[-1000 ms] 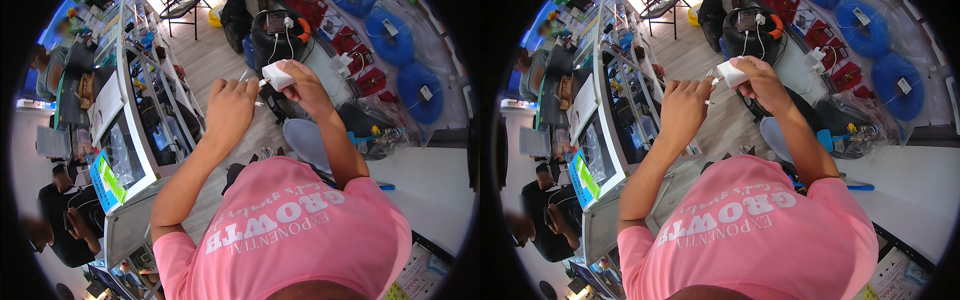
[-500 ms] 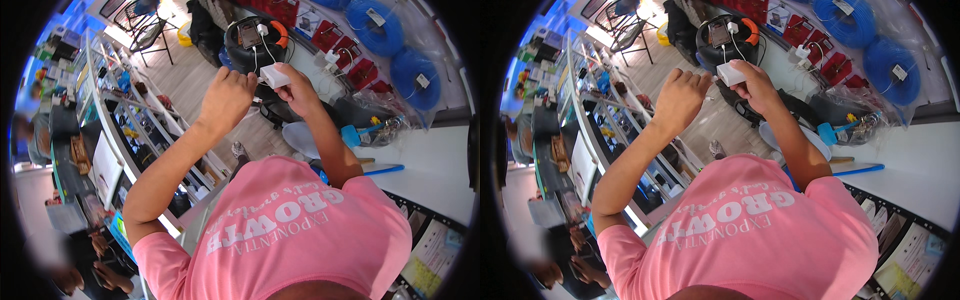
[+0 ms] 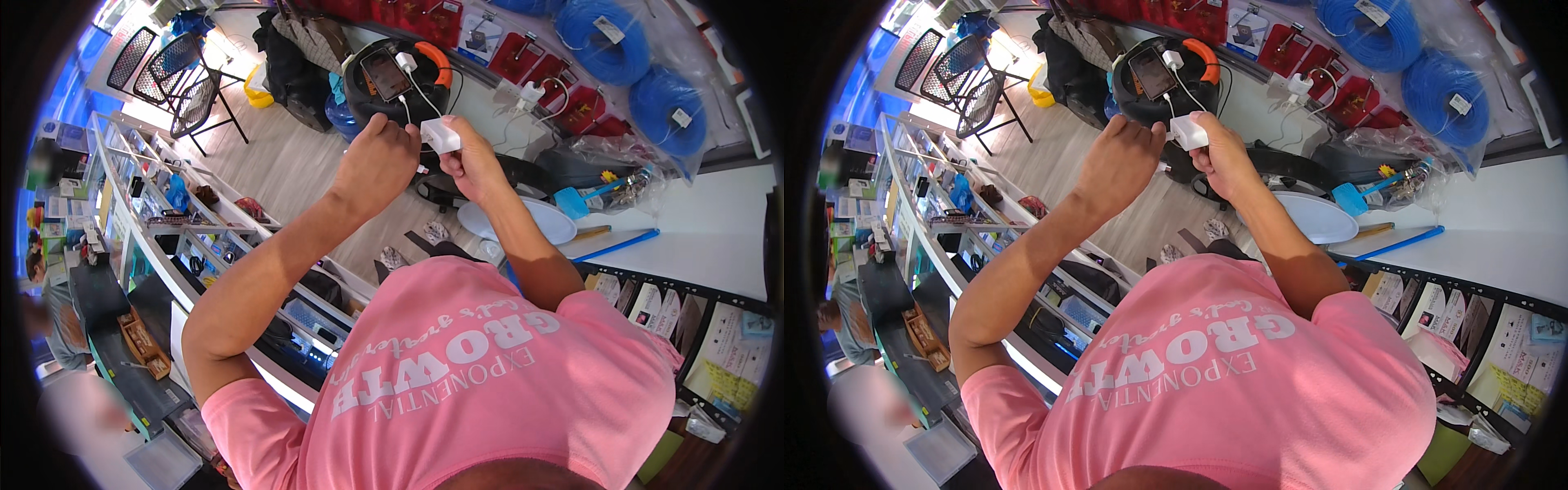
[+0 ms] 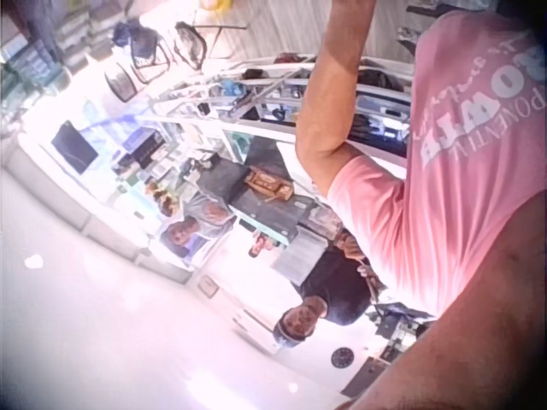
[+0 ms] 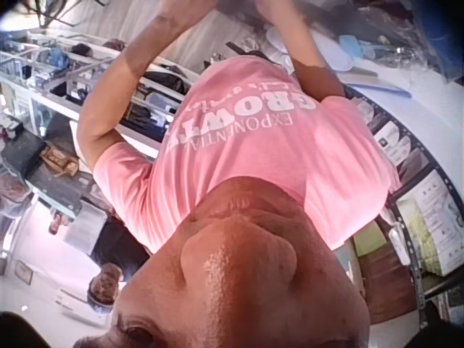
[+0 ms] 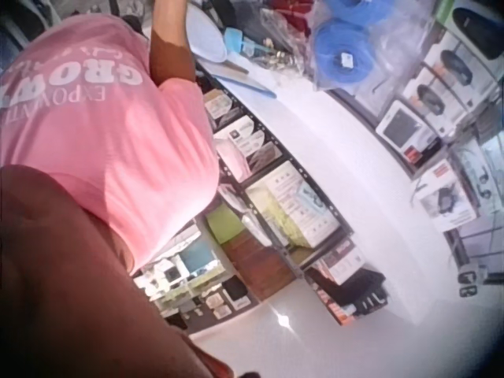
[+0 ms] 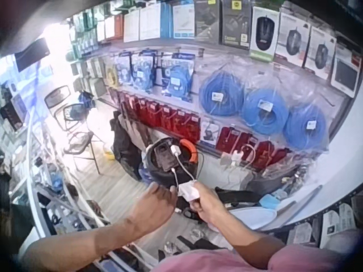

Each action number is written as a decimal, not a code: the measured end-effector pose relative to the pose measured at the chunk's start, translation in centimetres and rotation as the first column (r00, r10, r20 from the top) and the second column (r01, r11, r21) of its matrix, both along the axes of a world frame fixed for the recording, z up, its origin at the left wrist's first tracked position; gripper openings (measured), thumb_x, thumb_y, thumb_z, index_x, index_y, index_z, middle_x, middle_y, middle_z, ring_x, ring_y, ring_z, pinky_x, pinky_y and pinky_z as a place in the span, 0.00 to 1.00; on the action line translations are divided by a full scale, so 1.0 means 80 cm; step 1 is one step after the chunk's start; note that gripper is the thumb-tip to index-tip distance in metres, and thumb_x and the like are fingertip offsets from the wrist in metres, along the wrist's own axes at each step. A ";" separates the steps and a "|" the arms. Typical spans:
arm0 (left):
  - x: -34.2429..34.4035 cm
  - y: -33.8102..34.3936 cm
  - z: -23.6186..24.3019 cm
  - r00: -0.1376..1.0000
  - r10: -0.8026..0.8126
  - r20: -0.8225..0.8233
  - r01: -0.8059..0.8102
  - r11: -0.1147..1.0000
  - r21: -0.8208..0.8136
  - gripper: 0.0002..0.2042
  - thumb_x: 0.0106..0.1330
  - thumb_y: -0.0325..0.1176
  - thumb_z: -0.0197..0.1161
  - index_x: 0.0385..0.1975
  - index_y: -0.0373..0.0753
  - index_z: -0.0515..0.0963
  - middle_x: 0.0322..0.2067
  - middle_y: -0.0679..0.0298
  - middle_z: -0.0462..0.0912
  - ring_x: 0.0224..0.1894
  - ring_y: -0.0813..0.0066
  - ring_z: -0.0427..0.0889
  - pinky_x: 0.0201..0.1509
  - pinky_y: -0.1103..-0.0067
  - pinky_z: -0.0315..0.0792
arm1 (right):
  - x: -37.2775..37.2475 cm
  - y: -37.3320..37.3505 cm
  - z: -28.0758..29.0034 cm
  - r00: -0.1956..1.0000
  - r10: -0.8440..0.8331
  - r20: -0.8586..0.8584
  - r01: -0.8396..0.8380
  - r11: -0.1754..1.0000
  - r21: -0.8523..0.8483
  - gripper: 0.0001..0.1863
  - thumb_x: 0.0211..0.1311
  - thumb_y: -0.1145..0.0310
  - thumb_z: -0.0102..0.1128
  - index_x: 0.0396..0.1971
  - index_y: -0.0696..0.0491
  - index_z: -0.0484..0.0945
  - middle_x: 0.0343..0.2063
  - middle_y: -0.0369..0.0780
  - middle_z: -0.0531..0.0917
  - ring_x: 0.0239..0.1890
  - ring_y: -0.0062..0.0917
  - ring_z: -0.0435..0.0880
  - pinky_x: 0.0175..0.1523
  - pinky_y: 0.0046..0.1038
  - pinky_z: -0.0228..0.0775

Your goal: The person enters an electronics store, selects a charging cable from a display, and interacts with a shop assistant. The person then unwraps the cable, connects it to a power bank, and plugs it into a smartphone to verify that the device charges. The phone screen displays the charging status.

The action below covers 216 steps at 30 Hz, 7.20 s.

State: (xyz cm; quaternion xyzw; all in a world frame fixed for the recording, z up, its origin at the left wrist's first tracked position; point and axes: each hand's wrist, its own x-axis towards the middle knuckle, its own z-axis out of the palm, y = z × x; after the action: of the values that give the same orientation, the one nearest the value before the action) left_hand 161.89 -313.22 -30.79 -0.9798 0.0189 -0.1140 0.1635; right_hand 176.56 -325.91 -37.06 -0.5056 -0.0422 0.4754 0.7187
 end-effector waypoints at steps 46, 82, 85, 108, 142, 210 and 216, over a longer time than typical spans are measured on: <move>-0.172 0.080 -0.039 0.220 0.965 0.141 0.620 -0.027 -0.784 0.14 0.73 0.43 0.58 0.46 0.38 0.78 0.38 0.55 0.83 0.37 0.61 0.81 0.45 0.66 0.76 | 0.179 0.028 -0.145 0.890 0.129 -0.437 0.060 0.917 0.394 0.30 0.64 0.51 0.57 0.55 0.61 0.72 0.41 0.46 0.78 0.40 0.36 0.78 0.40 0.31 0.74; -0.203 0.009 -0.019 0.269 0.961 -0.068 0.434 -0.184 -0.882 0.21 0.82 0.46 0.48 0.55 0.33 0.76 0.26 0.70 0.63 0.35 0.77 0.65 0.50 0.77 0.63 | 0.299 0.062 -0.319 0.573 -0.773 -0.271 0.817 0.564 0.118 0.14 0.65 0.61 0.72 0.41 0.53 0.80 0.30 0.34 0.81 0.28 0.17 0.80 0.29 0.13 0.75; -0.195 0.009 -0.025 0.282 0.955 -0.090 0.414 -0.206 -0.887 0.21 0.82 0.46 0.48 0.54 0.33 0.76 0.26 0.70 0.63 0.34 0.77 0.65 0.50 0.77 0.63 | 0.297 0.065 -0.316 0.546 -0.801 -0.246 0.837 0.532 0.125 0.14 0.65 0.62 0.73 0.43 0.53 0.80 0.30 0.33 0.81 0.28 0.17 0.80 0.30 0.14 0.75; -0.104 -0.043 -0.067 0.557 0.822 0.120 -0.055 0.181 -0.982 0.24 0.80 0.50 0.48 0.65 0.43 0.76 0.66 0.54 0.69 0.72 0.58 0.61 0.76 0.64 0.53 | -0.058 0.092 -0.011 0.343 0.676 0.652 -0.888 0.460 -0.010 0.27 0.76 0.65 0.54 0.69 0.61 0.66 0.66 0.46 0.74 0.67 0.26 0.72 0.71 0.26 0.59; -0.438 -0.478 0.024 -0.614 0.095 0.784 -0.485 0.738 -0.469 0.64 0.50 0.35 0.85 0.77 0.49 0.35 0.75 0.60 0.44 0.72 0.54 0.65 0.73 0.57 0.69 | -0.266 -0.062 0.028 0.000 0.770 0.638 -0.949 0.202 -0.244 0.20 0.78 0.53 0.54 0.50 0.55 0.83 0.17 0.24 0.63 0.19 0.07 0.56 0.25 0.17 0.43; -0.217 -0.168 0.032 0.035 0.915 0.401 0.969 0.067 -0.238 0.40 0.66 0.68 0.45 0.67 0.41 0.67 0.51 0.53 0.81 0.44 0.53 0.86 0.50 0.54 0.82 | -0.157 -0.081 0.074 0.190 0.553 0.811 -0.919 0.390 -0.050 0.15 0.68 0.64 0.67 0.29 0.62 0.82 0.18 0.38 0.75 0.21 0.17 0.68 0.27 0.27 0.60; -0.208 -0.166 0.033 0.086 0.903 0.422 0.974 0.013 -0.226 0.40 0.66 0.67 0.44 0.67 0.40 0.67 0.50 0.52 0.81 0.42 0.53 0.86 0.47 0.55 0.83 | -0.154 -0.087 0.074 0.199 0.548 0.812 -0.911 0.410 -0.053 0.14 0.67 0.65 0.67 0.29 0.63 0.82 0.19 0.39 0.76 0.22 0.20 0.70 0.29 0.29 0.62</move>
State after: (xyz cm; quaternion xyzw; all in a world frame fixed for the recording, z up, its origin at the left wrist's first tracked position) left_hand 145.24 -326.52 -28.17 -0.2664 -0.1104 -0.7106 -0.6418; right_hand 164.27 -332.87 -31.17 -0.3777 -0.6742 0.4956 0.3964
